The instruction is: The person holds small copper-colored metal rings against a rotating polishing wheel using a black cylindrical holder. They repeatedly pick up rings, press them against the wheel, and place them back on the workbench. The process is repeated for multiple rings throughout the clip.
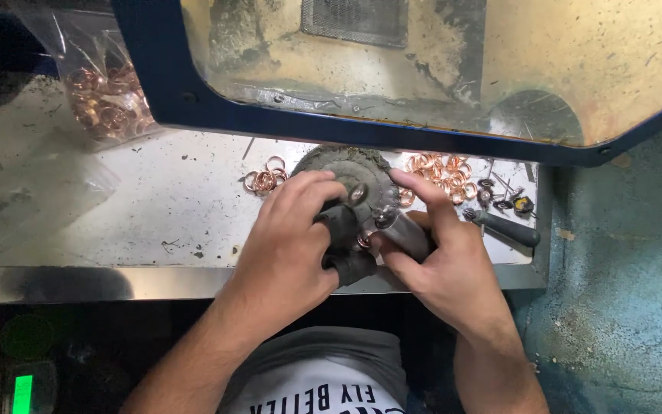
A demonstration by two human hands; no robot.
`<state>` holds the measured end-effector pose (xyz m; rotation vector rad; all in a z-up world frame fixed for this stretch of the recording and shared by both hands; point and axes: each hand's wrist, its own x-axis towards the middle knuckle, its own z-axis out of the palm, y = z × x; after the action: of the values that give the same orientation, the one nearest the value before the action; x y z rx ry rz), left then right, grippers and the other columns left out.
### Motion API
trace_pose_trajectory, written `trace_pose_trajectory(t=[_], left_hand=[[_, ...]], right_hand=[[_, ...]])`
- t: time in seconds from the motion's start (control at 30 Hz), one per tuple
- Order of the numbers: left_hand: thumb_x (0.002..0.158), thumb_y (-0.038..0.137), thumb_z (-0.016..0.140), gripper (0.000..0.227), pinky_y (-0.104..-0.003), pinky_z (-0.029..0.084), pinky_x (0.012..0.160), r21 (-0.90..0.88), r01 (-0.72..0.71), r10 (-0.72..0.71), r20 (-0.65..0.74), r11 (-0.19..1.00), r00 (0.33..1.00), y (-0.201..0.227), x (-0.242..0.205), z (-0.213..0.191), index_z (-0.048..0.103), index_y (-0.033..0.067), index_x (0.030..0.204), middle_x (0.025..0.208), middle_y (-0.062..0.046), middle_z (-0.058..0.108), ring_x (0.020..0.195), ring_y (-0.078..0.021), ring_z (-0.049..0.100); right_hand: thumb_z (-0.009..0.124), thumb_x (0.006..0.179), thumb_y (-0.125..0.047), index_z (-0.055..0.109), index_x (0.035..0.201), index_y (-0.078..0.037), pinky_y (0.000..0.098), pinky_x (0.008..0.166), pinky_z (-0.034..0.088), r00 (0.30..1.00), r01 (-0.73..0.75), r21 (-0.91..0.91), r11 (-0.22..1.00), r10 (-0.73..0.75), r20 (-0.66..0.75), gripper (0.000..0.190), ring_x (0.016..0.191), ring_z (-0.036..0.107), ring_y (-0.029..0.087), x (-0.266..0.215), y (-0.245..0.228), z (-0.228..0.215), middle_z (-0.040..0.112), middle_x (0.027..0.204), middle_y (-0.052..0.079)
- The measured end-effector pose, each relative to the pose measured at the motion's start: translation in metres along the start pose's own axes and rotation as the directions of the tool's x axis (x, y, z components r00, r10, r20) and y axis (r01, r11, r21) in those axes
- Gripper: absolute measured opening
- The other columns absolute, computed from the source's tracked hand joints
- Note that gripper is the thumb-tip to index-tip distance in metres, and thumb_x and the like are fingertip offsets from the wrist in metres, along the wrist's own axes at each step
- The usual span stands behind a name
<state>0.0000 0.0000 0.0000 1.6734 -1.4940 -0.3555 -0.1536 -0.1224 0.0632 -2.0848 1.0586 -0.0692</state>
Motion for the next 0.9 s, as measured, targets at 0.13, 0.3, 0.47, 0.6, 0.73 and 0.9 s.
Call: trace_pose_trajectory(t=[0.13,0.3,0.47,0.6,0.73,0.9], left_hand=[[0.067,0.008,0.082,0.024,-0.061,0.038,0.117,0.022,-0.069,0.070,-0.019,0.997,0.997,0.001,0.001,0.001,0.068,-0.0069,0.078,0.126,-0.015,0.060,0.130,-0.0382,0.052],[0.067,0.010,0.076,0.018,-0.060,0.035,0.117,0.060,-0.140,0.137,0.039,0.988,0.990,0.003,0.004,-0.002,0.073,-0.0041,0.079,0.116,-0.015,0.063,0.128,-0.0386,0.054],[0.063,0.007,0.077,0.012,-0.062,0.034,0.118,0.017,-0.100,0.099,0.052,0.995,0.994,-0.002,0.003,0.001,0.076,0.0007,0.073,0.115,-0.008,0.063,0.127,-0.0367,0.054],[0.066,0.012,0.083,0.015,-0.061,0.035,0.118,0.010,-0.117,0.117,0.049,0.993,0.992,-0.006,0.002,0.000,0.072,0.0025,0.064,0.116,-0.009,0.064,0.128,-0.0369,0.053],[0.058,0.005,0.076,0.006,-0.063,0.033,0.119,-0.028,-0.077,0.078,0.077,0.997,0.994,-0.007,0.003,-0.002,0.072,0.0025,0.062,0.117,-0.010,0.064,0.130,-0.0376,0.051],[0.058,-0.001,0.076,0.009,-0.064,0.031,0.120,-0.094,-0.046,0.055,0.091,0.994,0.994,-0.005,0.005,-0.006,0.067,0.0007,0.059,0.116,-0.011,0.064,0.130,-0.0387,0.051]], right_hand=[[0.082,0.081,-0.016,0.051,0.140,-0.025,0.0224,0.062,0.048,1.000,-0.028,0.043,0.999,0.028,0.007,0.068,0.056,0.051,0.010,-0.002,0.000,0.002,0.069,0.066,-0.001],[0.080,0.081,-0.012,0.051,0.136,-0.024,0.0200,0.068,0.046,1.000,0.003,0.063,0.998,-0.003,0.013,0.063,0.058,0.053,0.009,-0.003,0.005,0.003,0.073,0.078,0.000],[0.080,0.084,-0.013,0.042,0.125,-0.014,0.0240,0.079,0.049,0.985,0.085,0.167,0.982,-0.057,-0.164,0.056,0.081,0.065,0.012,-0.012,0.036,0.010,0.068,0.095,0.005],[0.082,0.090,-0.010,0.052,0.125,0.003,0.0340,0.099,0.056,0.888,0.184,-0.082,0.979,-0.202,-0.414,0.047,0.110,0.069,0.027,-0.025,0.065,0.008,0.067,0.122,0.020],[0.081,0.099,-0.016,0.063,0.124,-0.003,0.0416,0.101,0.055,0.848,0.203,-0.392,0.897,-0.361,-0.387,0.033,0.111,0.073,0.032,-0.034,0.079,0.015,0.073,0.123,0.014],[0.068,0.102,-0.026,0.062,0.117,0.005,0.0472,0.093,0.056,0.730,0.370,-0.485,0.793,-0.570,-0.376,0.035,0.101,0.071,0.038,-0.026,0.093,0.019,0.072,0.113,0.022]])
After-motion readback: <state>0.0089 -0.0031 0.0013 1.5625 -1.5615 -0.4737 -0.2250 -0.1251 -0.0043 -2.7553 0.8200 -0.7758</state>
